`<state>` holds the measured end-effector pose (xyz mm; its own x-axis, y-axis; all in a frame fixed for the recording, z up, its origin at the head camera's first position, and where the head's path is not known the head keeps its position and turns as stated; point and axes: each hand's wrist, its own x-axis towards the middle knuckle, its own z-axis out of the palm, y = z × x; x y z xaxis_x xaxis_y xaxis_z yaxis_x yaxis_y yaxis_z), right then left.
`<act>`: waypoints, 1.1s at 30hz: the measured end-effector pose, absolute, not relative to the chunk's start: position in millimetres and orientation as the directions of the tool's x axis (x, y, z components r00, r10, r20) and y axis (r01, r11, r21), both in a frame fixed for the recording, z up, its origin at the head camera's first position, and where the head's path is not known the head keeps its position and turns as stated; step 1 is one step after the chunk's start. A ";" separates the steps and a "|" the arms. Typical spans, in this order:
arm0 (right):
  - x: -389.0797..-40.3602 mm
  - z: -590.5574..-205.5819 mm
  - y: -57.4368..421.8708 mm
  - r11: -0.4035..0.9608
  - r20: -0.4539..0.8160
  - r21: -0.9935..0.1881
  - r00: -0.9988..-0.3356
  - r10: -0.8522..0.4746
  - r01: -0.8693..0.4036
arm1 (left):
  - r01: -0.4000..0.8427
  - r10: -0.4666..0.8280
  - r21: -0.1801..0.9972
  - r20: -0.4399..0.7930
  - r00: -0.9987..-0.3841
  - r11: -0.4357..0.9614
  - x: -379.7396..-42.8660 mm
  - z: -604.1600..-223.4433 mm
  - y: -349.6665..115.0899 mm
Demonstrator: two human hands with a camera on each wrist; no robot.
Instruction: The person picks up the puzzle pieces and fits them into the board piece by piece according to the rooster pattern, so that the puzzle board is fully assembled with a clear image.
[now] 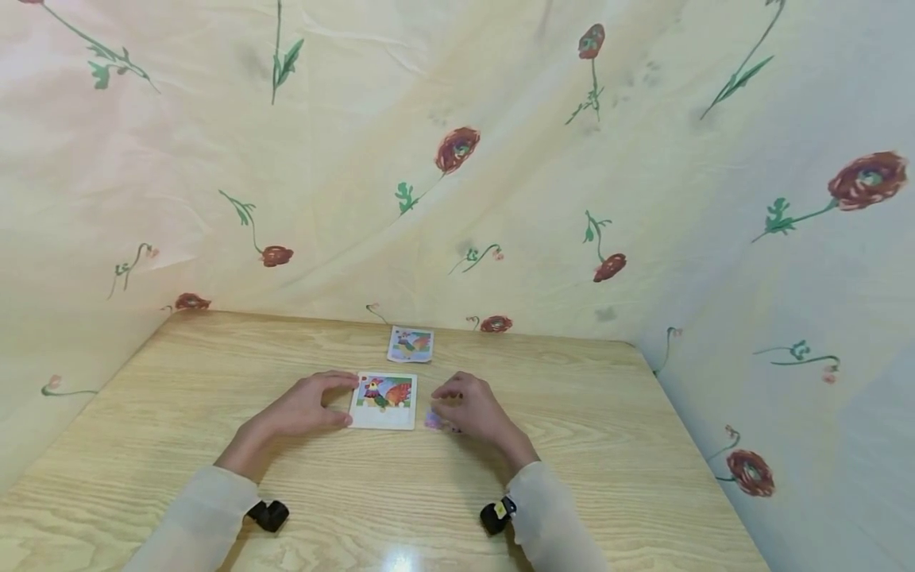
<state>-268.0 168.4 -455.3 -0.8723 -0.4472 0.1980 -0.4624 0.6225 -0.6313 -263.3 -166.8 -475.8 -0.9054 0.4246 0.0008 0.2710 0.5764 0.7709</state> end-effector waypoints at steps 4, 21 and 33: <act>-261.3 -455.3 178.2 0.627 0.202 -0.624 -0.871 -0.448 -0.467 | 0.275 0.427 0.771 0.004 -0.904 0.575 -264.2 -475.5 -167.1; -254.9 -468.5 184.7 0.622 0.176 -0.632 -0.867 -0.466 -0.463 | 0.264 0.419 0.779 0.002 -0.908 0.569 -261.9 -473.7 -166.3; -256.5 -469.7 183.7 0.641 0.151 -0.619 -0.869 -0.471 -0.454 | 0.279 0.429 0.769 0.007 -0.903 0.575 -261.8 -472.1 -166.4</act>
<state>-256.5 183.7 -469.7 -0.8693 -0.4706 0.1512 -0.4545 0.6408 -0.6188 -261.8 -166.4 -472.1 -0.9033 0.4289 0.0073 0.2793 0.5752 0.7688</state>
